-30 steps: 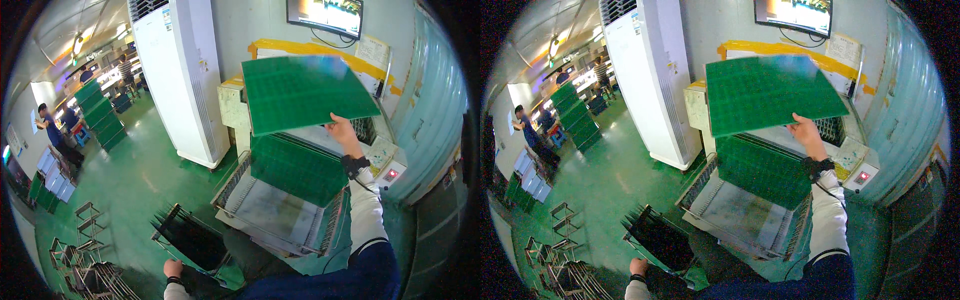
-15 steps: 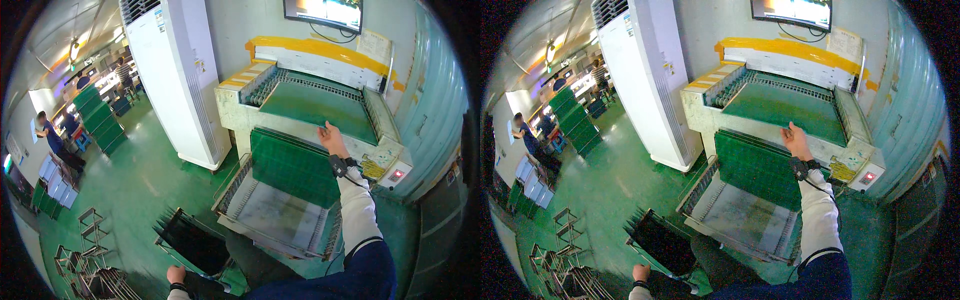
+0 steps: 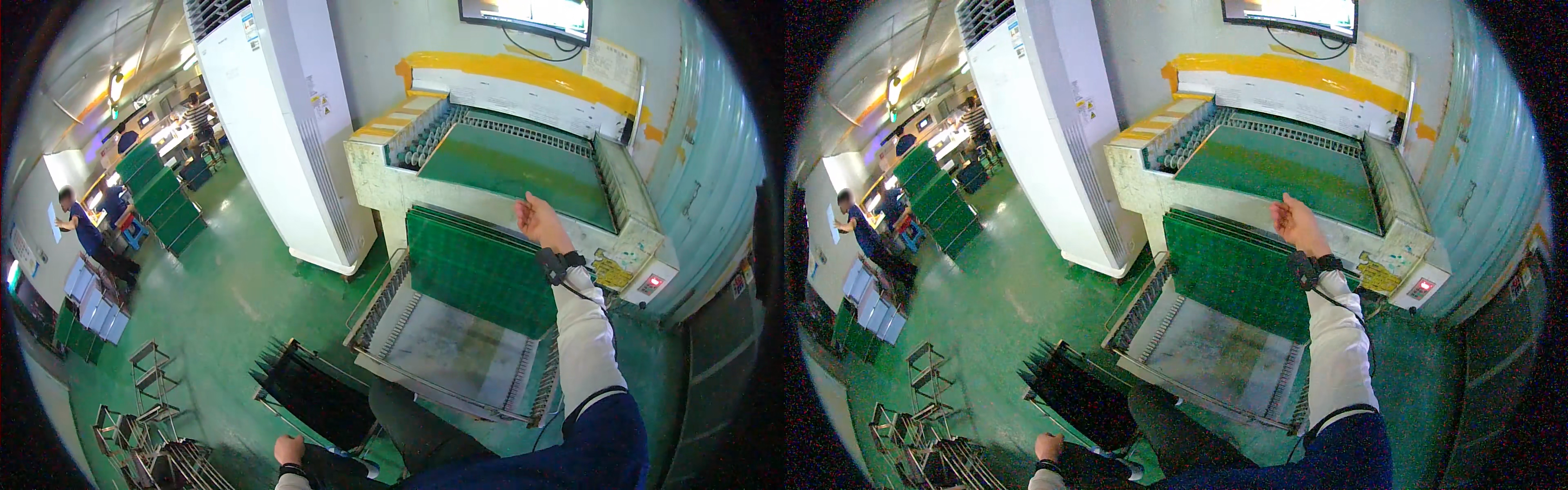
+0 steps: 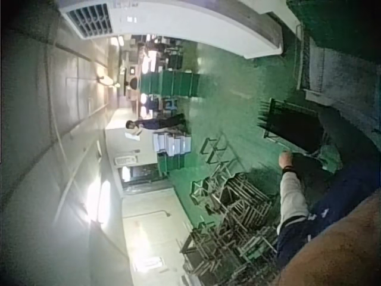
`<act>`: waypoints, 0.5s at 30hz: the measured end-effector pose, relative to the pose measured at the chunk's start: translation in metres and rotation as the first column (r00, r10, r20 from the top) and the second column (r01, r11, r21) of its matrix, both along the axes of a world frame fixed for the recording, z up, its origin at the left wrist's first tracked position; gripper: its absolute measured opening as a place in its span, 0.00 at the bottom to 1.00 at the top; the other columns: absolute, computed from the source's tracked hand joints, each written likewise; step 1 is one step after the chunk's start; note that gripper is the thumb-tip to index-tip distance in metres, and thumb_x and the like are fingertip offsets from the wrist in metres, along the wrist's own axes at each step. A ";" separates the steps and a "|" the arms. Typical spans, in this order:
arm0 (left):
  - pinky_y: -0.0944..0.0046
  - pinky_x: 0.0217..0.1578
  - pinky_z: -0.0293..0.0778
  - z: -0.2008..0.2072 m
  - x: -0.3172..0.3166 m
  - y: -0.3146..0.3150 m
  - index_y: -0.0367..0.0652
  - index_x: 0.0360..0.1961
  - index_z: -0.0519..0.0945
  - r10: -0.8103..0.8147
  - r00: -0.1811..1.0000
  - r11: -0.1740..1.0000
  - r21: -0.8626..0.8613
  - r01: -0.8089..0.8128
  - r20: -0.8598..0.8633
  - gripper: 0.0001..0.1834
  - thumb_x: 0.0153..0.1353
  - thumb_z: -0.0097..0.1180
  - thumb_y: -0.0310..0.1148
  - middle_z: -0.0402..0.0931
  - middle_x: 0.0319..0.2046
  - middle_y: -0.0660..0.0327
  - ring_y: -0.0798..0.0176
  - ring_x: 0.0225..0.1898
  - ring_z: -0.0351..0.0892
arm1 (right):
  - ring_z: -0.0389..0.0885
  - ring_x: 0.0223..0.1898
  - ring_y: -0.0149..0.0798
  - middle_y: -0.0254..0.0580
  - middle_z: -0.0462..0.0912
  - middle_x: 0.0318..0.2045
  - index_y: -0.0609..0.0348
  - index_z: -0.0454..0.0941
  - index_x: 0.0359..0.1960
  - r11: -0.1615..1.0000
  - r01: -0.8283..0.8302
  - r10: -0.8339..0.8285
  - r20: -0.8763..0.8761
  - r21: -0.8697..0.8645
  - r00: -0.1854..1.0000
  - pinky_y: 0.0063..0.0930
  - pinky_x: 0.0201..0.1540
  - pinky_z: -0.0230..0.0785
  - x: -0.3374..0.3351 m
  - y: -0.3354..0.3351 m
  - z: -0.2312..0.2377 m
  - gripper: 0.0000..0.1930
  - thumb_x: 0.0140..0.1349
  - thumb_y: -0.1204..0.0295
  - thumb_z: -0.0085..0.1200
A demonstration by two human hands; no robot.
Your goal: Feeding green circuit boards into a processing or cleaning machine in a factory environment.
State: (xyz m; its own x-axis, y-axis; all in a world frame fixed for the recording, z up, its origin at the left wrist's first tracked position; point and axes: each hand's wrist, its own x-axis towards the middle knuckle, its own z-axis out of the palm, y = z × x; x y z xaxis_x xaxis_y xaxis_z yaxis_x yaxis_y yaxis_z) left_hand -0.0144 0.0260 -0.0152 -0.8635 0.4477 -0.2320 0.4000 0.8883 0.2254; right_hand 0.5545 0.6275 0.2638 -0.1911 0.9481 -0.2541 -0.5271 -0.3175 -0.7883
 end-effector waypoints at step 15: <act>0.51 0.42 0.77 0.000 0.001 0.000 0.36 0.27 0.85 0.010 1.000 1.000 -0.030 -0.010 0.018 0.20 0.45 0.58 0.44 0.82 0.30 0.44 0.43 0.36 0.83 | 0.82 0.33 0.38 0.41 0.85 0.34 0.56 0.82 0.38 0.803 0.139 -0.528 0.585 0.579 0.616 0.36 0.35 0.75 -0.010 -0.010 0.031 0.14 0.64 0.58 0.54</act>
